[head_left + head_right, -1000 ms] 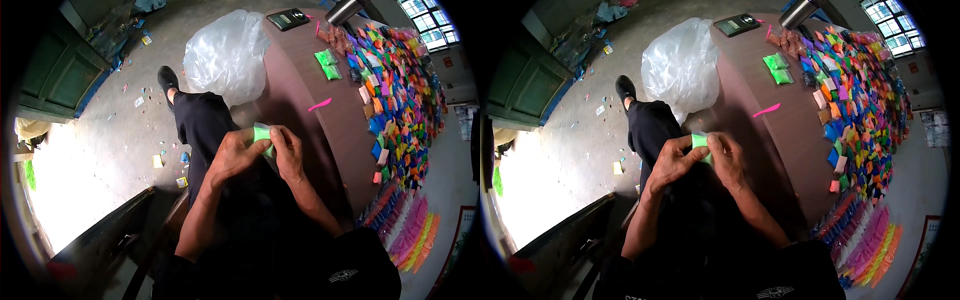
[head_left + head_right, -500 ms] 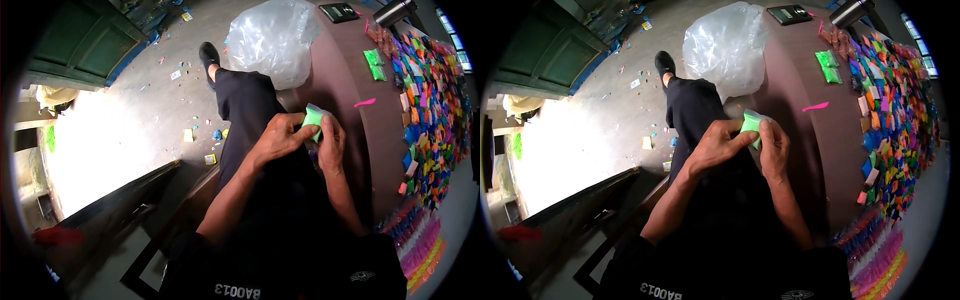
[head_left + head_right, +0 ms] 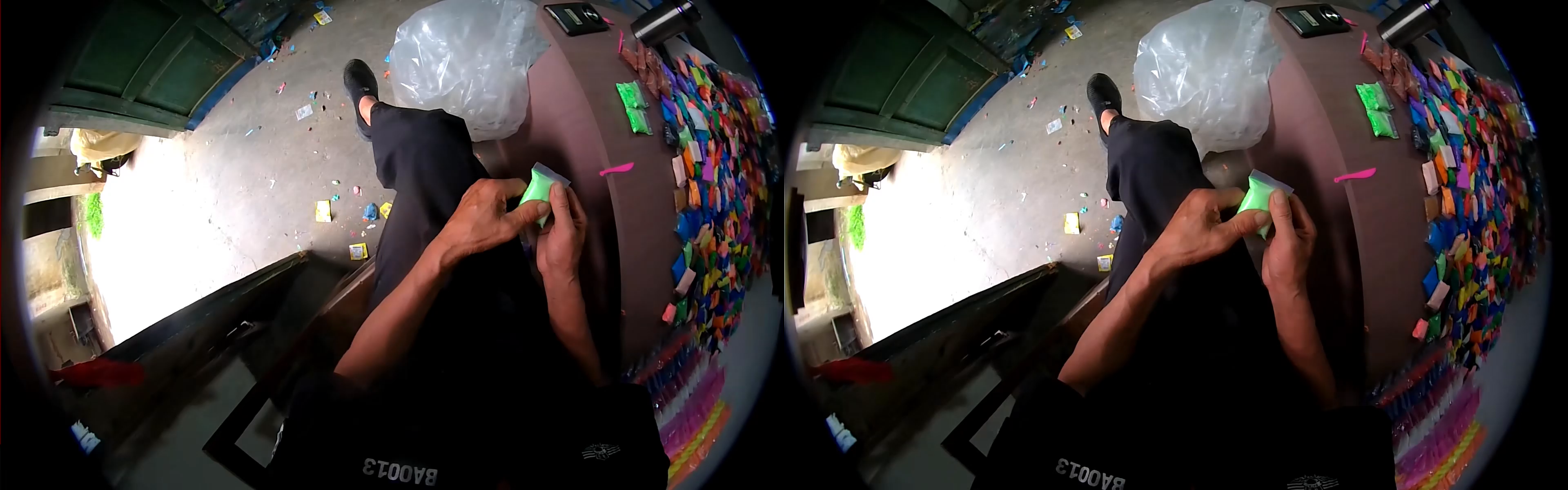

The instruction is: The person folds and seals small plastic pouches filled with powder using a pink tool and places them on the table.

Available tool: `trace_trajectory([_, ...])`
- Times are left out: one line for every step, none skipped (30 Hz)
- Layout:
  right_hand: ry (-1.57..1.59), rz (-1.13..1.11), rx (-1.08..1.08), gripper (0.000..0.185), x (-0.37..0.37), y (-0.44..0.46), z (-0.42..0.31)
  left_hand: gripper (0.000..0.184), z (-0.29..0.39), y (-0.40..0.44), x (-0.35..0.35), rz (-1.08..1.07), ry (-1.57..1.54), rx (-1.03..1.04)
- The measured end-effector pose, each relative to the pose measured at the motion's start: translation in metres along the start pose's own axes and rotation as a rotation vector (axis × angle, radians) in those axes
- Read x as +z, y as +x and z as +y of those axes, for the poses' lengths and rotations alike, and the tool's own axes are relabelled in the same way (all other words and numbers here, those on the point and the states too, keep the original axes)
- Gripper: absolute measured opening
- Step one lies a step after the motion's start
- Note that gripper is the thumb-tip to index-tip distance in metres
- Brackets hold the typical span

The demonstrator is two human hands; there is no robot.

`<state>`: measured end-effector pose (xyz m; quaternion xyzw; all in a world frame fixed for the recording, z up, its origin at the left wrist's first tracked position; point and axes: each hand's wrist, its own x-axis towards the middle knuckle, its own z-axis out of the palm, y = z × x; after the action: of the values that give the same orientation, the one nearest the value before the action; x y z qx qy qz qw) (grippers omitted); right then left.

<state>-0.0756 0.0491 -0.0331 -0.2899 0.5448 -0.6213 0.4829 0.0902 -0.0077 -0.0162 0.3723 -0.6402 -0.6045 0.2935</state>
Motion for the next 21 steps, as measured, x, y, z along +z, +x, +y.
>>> trace_trajectory([-0.007,-0.001,0.037,0.026,0.004,-0.001,-0.003,0.037,-0.005,0.000,0.001,0.000,0.001,-0.001])
trace_trajectory([-0.013,-0.001,0.075,0.028,0.007,-0.001,-0.004,0.036,-0.013,0.001,0.003,0.023,-0.043,0.043])
trace_trajectory([-0.012,0.001,0.076,0.028,0.005,-0.001,-0.003,0.036,-0.015,0.001,0.004,0.044,-0.087,0.089])
trace_trajectory([-0.048,-0.019,0.082,0.029,0.001,-0.001,-0.001,0.036,-0.016,0.002,0.005,0.043,-0.086,0.088])
trace_trajectory([-0.084,-0.040,0.089,0.031,-0.002,0.000,0.001,0.036,-0.018,0.001,0.006,0.046,-0.076,0.082])
trace_trajectory([-0.083,-0.039,0.089,0.031,-0.005,0.002,0.003,0.037,-0.014,0.001,0.005,0.049,-0.065,0.075])
trace_trajectory([-0.112,-0.040,0.038,0.031,-0.008,0.004,0.005,0.037,-0.010,0.001,0.004,0.048,-0.064,0.074])
trace_trajectory([-0.141,-0.040,-0.014,0.031,-0.010,0.006,0.007,0.037,-0.006,0.000,0.003,0.027,-0.003,0.022])
trace_trajectory([-0.140,-0.041,-0.014,0.031,-0.011,0.006,0.009,0.037,0.000,0.000,0.001,0.006,0.058,-0.029])
trace_trajectory([-0.115,-0.017,-0.036,0.031,-0.011,0.007,0.010,0.037,0.003,0.000,0.000,0.006,0.058,-0.030])
trace_trajectory([-0.091,0.007,-0.057,0.031,-0.012,0.007,0.011,0.037,0.005,0.001,0.000,0.008,0.065,-0.045])
trace_trajectory([-0.091,0.007,-0.057,0.031,-0.010,0.007,0.011,0.037,0.006,0.001,0.001,0.010,0.071,-0.061])
trace_trajectory([-0.104,0.024,-0.058,0.031,-0.008,0.006,0.009,0.037,0.002,0.001,0.003,0.009,0.072,-0.060])
trace_trajectory([-0.117,0.041,-0.060,0.031,-0.005,0.005,0.007,0.037,-0.005,0.001,0.008,0.062,0.014,0.018])
trace_trajectory([-0.117,0.042,-0.060,0.031,-0.003,0.004,0.006,0.037,-0.007,0.002,0.009,0.114,-0.044,0.095])
trace_trajectory([-0.097,0.050,-0.012,0.032,-0.001,0.004,0.004,0.037,-0.009,0.002,0.010,0.113,-0.043,0.094])
trace_trajectory([-0.076,0.059,0.036,0.032,0.002,0.003,0.003,0.037,-0.011,0.002,0.010,0.112,-0.063,0.095])
trace_trajectory([-0.075,0.060,0.037,0.032,0.006,0.002,0.001,0.038,-0.012,0.002,0.010,0.111,-0.083,0.095])
trace_trajectory([-0.090,0.081,0.066,0.036,0.011,0.000,-0.002,0.038,-0.011,0.002,0.009,0.108,-0.082,0.095])
trace_trajectory([-0.105,0.102,0.095,0.041,0.013,0.000,-0.004,0.038,-0.011,0.002,0.007,0.086,-0.056,0.064])
trace_trajectory([-0.103,0.103,0.095,0.041,0.012,0.001,-0.003,0.039,-0.010,0.002,0.006,0.065,-0.031,0.032])
